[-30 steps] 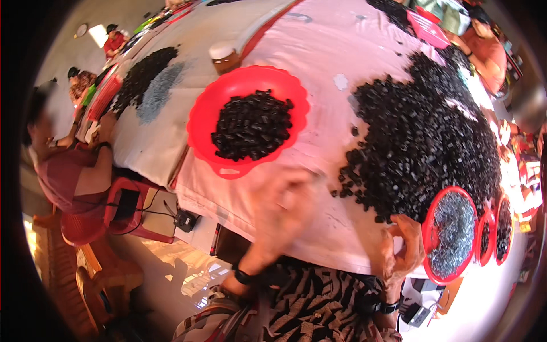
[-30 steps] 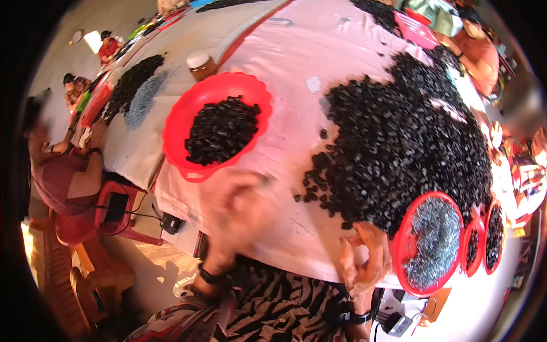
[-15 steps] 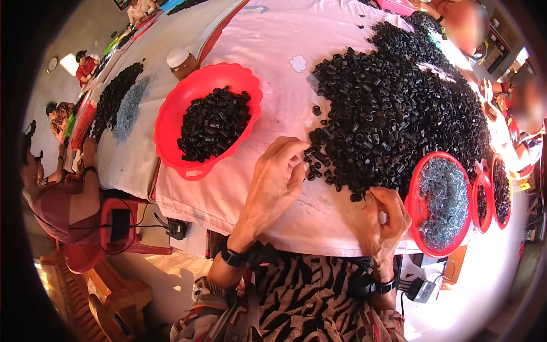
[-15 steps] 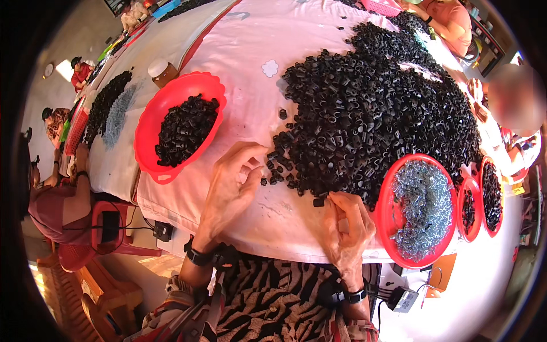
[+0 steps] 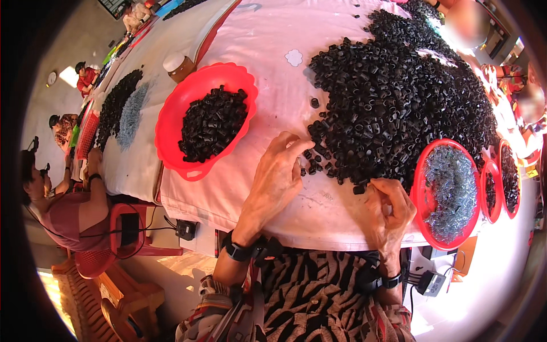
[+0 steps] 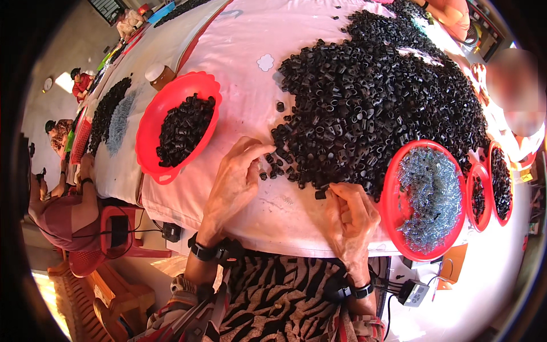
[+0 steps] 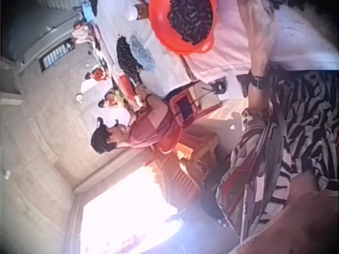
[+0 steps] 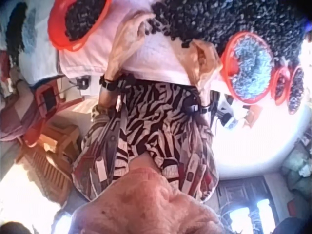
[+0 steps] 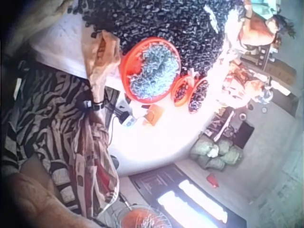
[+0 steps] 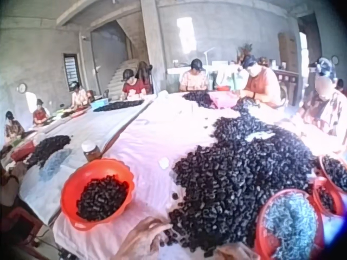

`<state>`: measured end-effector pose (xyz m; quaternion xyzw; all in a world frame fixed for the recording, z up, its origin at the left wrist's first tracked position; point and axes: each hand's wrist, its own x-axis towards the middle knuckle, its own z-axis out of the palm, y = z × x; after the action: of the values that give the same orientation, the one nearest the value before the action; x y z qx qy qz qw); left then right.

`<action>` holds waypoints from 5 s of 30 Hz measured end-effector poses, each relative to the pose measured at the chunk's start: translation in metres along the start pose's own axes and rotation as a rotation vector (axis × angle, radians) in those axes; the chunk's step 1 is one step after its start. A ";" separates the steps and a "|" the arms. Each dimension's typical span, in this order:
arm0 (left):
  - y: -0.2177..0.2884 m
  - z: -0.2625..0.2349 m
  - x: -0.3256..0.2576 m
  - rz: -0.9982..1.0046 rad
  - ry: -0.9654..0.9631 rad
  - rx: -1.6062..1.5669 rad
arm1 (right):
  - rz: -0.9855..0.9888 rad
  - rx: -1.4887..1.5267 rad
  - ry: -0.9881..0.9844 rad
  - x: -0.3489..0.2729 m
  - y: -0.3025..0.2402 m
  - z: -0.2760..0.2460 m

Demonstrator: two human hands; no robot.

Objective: The recorder sorts small black shoe components, possibly eyelets or clips, at a table with other workers.

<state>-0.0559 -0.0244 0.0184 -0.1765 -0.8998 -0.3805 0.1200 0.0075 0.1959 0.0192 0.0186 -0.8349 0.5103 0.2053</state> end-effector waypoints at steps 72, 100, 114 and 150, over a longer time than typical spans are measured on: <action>0.019 0.008 -0.058 -0.372 -0.062 -1.264 | 0.190 0.796 -0.296 0.003 -0.029 0.025; 0.014 0.012 -0.059 -0.403 0.262 -1.413 | -0.119 -0.065 -0.409 0.002 -0.022 0.027; 0.013 0.014 -0.060 -0.378 0.233 -1.414 | -0.238 -0.210 -0.436 0.000 -0.026 0.022; 0.016 0.013 -0.059 -0.419 0.380 -1.466 | -0.526 -0.186 -0.330 0.007 -0.018 0.056</action>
<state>0.0036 -0.0178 -0.0007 0.0308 -0.3975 -0.9157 0.0506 -0.0129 0.1408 0.0145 0.2973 -0.8666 0.3513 0.1930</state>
